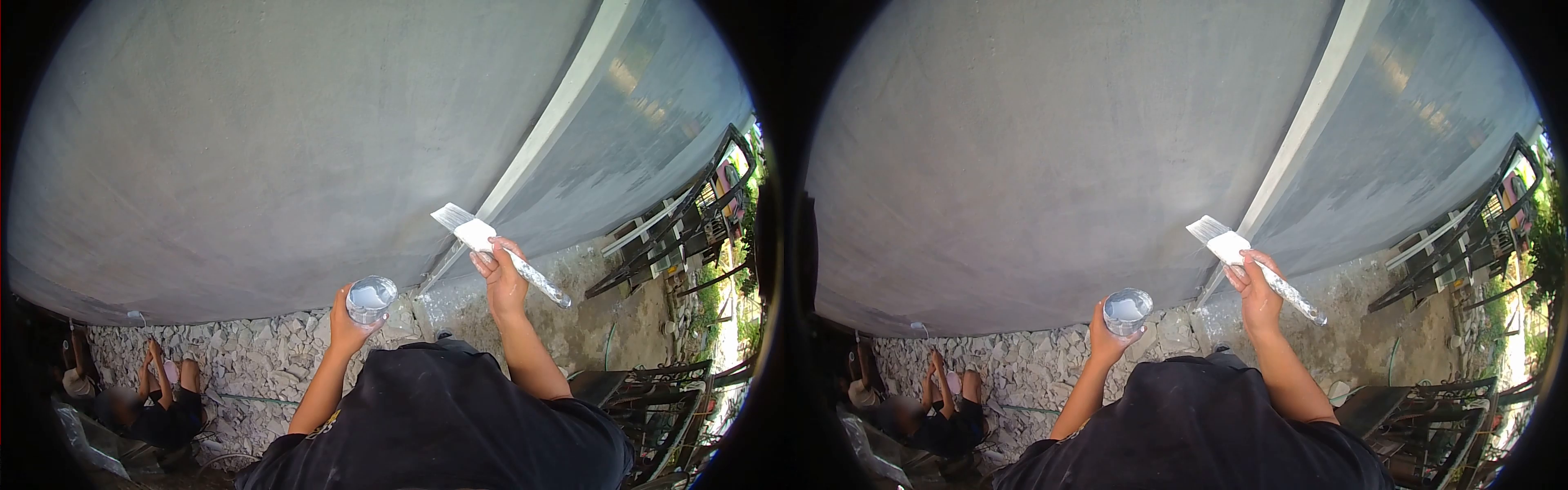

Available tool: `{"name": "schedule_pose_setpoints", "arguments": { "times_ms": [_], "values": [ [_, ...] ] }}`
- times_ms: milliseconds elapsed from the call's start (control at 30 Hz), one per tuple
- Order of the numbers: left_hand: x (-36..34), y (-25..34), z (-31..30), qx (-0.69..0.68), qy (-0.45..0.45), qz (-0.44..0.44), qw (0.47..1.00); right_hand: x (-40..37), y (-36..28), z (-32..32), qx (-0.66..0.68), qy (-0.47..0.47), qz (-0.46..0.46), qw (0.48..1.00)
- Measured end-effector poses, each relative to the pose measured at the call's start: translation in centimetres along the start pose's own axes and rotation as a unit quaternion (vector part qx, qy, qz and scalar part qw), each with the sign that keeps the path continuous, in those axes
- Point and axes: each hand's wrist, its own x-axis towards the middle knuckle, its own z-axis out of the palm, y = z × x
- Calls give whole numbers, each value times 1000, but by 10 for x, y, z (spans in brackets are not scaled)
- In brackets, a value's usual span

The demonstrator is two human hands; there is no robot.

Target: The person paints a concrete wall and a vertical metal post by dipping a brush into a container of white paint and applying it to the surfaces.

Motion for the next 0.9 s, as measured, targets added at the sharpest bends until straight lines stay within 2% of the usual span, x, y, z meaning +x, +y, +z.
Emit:
{"name": "schedule_pose_setpoints", "arguments": {
  "times_ms": [100, 200, 233, 267, 300, 333, 400, 467, 533, 567, 600, 667, 700, 767, 800, 867, 900],
  "values": [
    [3, -1, 2, 0, 0, 3, 1000, -1, -6, 3, -24, -15, -17, 999],
    [4, 10, 3, 3, 6, 3, 1000, 0, -30, 11, -85, -85, -38, 992],
    [2, 12, 0, 0, 5, 6, 1000, -1, -45, 21, -261, -179, -172, 933],
    [1, 12, -4, -3, 3, 9, 1000, -2, -58, 32, -419, -260, -297, 817],
    [2, 11, -5, -8, 11, 11, 1000, 2, -68, 40, -460, -294, -314, 777],
    [1, 11, -6, -11, 7, 19, 1000, 5, -80, 46, -461, -300, -318, 772],
    [0, 13, -5, -18, 11, 27, 999, 14, -107, 59, -526, -386, -309, 692],
    [-4, 17, -5, -19, 19, 21, 999, 18, -132, 78, -538, -398, -329, 666],
    [-8, 19, -4, -16, 37, 20, 999, 30, -150, 88, -593, -410, -350, 599],
    [-9, 20, -3, -9, 46, 20, 999, 31, -170, 99, -626, -409, -305, 590],
    [-11, 21, -1, -9, 52, 20, 998, 37, -184, 103, -624, -414, -308, 587],
    [-15, 19, 2, -9, 66, 24, 997, 51, -209, 108, -591, -403, -417, 561],
    [-16, 18, 3, -8, 72, 24, 997, 51, -226, 113, -588, -407, -420, 559],
    [-18, 18, 7, -28, 67, 5, 997, 48, -254, 121, -550, -338, -531, 548],
    [-20, 19, 10, -29, 69, 3, 997, 49, -253, 120, -550, -341, -531, 548],
    [-24, 20, 13, -12, 80, -8, 997, 45, -240, 121, -580, -274, -646, 413],
    [-25, 19, 16, -12, 81, -10, 997, 42, -219, 118, -630, -288, -615, 376]
  ]
}}
